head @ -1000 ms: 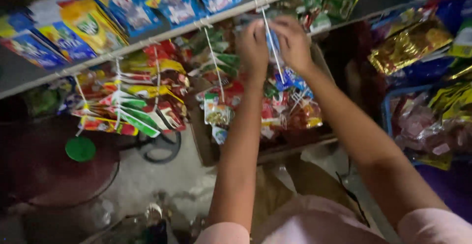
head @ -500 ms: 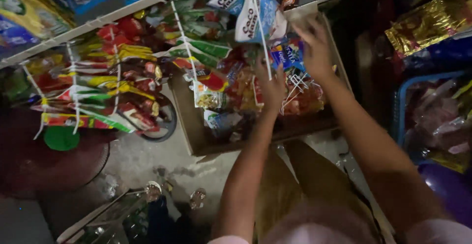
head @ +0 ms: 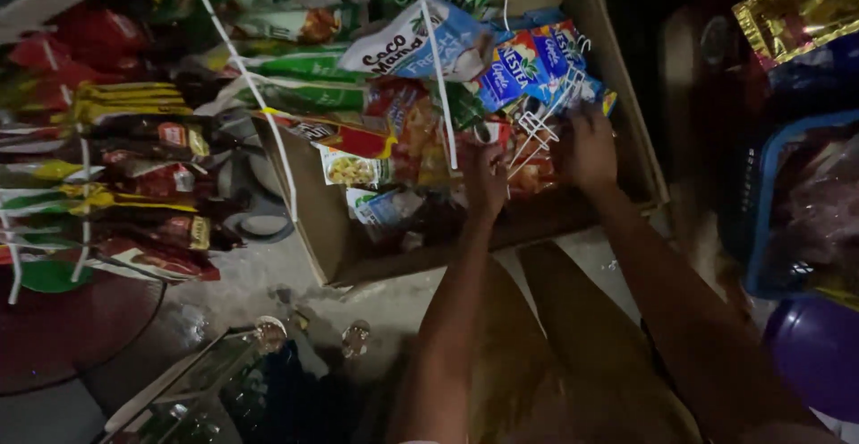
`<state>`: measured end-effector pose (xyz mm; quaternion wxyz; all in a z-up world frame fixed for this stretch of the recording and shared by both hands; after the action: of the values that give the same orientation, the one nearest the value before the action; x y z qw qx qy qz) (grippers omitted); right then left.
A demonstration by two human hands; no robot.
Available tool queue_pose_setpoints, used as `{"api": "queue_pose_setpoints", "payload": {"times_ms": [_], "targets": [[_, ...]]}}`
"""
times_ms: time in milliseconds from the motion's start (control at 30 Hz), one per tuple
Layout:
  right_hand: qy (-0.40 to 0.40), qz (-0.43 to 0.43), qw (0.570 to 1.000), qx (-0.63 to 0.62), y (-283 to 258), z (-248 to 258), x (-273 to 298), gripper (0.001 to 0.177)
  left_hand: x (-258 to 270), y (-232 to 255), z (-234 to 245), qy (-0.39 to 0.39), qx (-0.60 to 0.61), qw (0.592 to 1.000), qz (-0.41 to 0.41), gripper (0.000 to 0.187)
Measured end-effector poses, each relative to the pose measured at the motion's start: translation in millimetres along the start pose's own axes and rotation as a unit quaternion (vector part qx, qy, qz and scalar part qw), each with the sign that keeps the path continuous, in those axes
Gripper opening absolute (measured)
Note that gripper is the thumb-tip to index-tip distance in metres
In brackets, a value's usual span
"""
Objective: The person organizes various snack packets in a small store. They repeatedly pick up packets from a cardboard box on the floor and hang them on a wire rack attached to the shelf. The person handles multiple types of snack packets, including green, red, and yellow packages, arranging them in rows.
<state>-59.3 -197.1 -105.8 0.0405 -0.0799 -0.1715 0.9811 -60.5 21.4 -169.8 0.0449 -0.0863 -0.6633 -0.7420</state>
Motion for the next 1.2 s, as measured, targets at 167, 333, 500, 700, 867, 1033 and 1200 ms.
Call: {"api": "queue_pose_setpoints", "payload": {"times_ms": [167, 333, 500, 700, 867, 1033, 1200], "targets": [[-0.117, -0.071, 0.991, 0.008, -2.5, 28.4, 18.2, 0.046, 35.7, 52.8, 51.0, -0.06, -0.15, 0.982, 0.094, 0.015], [-0.164, -0.017, 0.986, -0.013, -33.2, 27.9, 7.7, 0.046, 21.3, 76.6, 120.7, -0.056, -0.329, 0.941, 0.064, 0.035], [-0.227, 0.037, 0.973, -0.038, -46.7, 1.3, 26.4, 0.045, 28.8, 39.3, 203.6, -0.056, -0.5, 0.862, 0.058, 0.056], [-0.294, 0.07, 0.952, -0.04, -49.6, -27.8, 57.8, 0.044, 35.3, -108.4, 267.8, -0.091, -0.666, 0.739, 0.035, 0.081], [-0.33, 0.107, 0.937, -0.042, -89.8, -51.3, 67.0, 0.044, 30.8, -110.0, 264.5, 0.009, -0.653, 0.749, 0.115, 0.052], [-0.351, 0.141, 0.924, -0.052, -164.5, -70.1, 86.1, 0.044, 39.0, -3.9, 247.9, -0.053, -0.58, 0.803, 0.128, 0.043], [-0.242, 0.193, 0.946, -0.096, -249.3, -75.4, 87.6, 0.06, 59.0, 60.2, 251.5, -0.161, -0.486, 0.855, 0.078, 0.03]]}}
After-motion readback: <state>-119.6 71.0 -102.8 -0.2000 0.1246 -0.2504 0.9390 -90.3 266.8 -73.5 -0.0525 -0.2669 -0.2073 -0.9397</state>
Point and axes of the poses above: each hand's wrist, its own x-axis away from the middle knuckle, its own z-axis out of the back of the hand, y = z × x, the point moved 1 cm from there along -x, towards the middle knuckle, and after that the axes turned 12 degrees about x, right-handed, at the moved point
